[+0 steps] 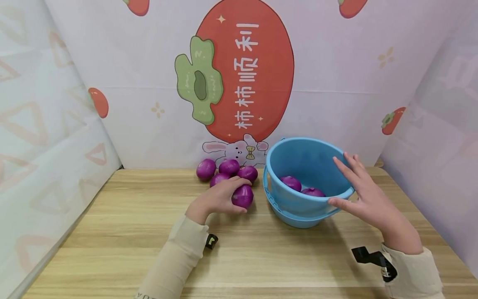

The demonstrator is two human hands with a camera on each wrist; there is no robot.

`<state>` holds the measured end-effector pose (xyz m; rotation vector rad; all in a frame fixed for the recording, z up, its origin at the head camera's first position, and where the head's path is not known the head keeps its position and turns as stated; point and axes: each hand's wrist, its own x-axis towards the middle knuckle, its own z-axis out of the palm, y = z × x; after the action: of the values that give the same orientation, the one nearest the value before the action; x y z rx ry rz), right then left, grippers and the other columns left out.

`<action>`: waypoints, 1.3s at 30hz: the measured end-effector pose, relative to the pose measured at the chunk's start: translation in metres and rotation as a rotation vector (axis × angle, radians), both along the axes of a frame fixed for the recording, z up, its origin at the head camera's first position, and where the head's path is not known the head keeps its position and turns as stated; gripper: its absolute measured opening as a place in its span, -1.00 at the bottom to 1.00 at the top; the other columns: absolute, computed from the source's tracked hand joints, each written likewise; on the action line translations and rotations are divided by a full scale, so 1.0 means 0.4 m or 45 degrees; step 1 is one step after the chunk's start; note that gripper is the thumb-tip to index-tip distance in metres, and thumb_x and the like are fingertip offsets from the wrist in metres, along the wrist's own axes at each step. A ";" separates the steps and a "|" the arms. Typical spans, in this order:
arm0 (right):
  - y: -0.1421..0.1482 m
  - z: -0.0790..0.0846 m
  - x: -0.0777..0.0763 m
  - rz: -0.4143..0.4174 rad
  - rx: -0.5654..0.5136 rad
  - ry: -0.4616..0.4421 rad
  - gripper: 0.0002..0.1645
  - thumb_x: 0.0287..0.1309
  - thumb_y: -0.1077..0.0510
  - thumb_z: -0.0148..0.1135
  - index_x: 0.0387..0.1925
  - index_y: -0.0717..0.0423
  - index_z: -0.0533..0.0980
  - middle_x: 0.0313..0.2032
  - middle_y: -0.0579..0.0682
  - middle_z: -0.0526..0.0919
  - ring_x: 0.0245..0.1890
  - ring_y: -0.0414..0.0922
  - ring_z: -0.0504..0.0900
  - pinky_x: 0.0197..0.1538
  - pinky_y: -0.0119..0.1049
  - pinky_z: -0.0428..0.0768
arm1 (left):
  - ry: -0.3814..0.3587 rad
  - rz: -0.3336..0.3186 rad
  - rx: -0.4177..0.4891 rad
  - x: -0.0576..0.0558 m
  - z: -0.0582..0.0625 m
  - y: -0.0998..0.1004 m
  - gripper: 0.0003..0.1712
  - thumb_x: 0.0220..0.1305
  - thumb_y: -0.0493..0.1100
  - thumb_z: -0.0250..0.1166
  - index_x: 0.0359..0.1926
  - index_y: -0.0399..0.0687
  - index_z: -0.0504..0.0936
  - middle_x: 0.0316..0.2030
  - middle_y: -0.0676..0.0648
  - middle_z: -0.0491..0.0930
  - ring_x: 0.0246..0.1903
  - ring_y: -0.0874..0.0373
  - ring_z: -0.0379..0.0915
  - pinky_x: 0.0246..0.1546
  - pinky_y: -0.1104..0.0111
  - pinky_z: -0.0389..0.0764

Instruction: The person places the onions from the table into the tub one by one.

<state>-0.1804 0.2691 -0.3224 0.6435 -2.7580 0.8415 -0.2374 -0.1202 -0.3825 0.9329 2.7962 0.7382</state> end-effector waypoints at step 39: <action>-0.006 0.000 0.001 0.006 -0.010 0.024 0.18 0.03 -0.10 0.44 0.57 -0.18 -0.02 0.59 0.14 -0.18 0.58 0.18 -0.42 0.06 0.73 0.04 | 0.270 0.005 0.250 0.054 0.088 -0.019 -0.13 -0.02 -0.01 0.58 0.32 -0.01 0.43 0.21 0.01 0.49 0.23 0.11 0.41 0.11 0.14 0.64</action>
<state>-0.1801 0.2667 -0.3224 0.6532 -2.7364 0.8424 -0.2158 -0.1277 -0.3472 1.0979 2.9470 0.9842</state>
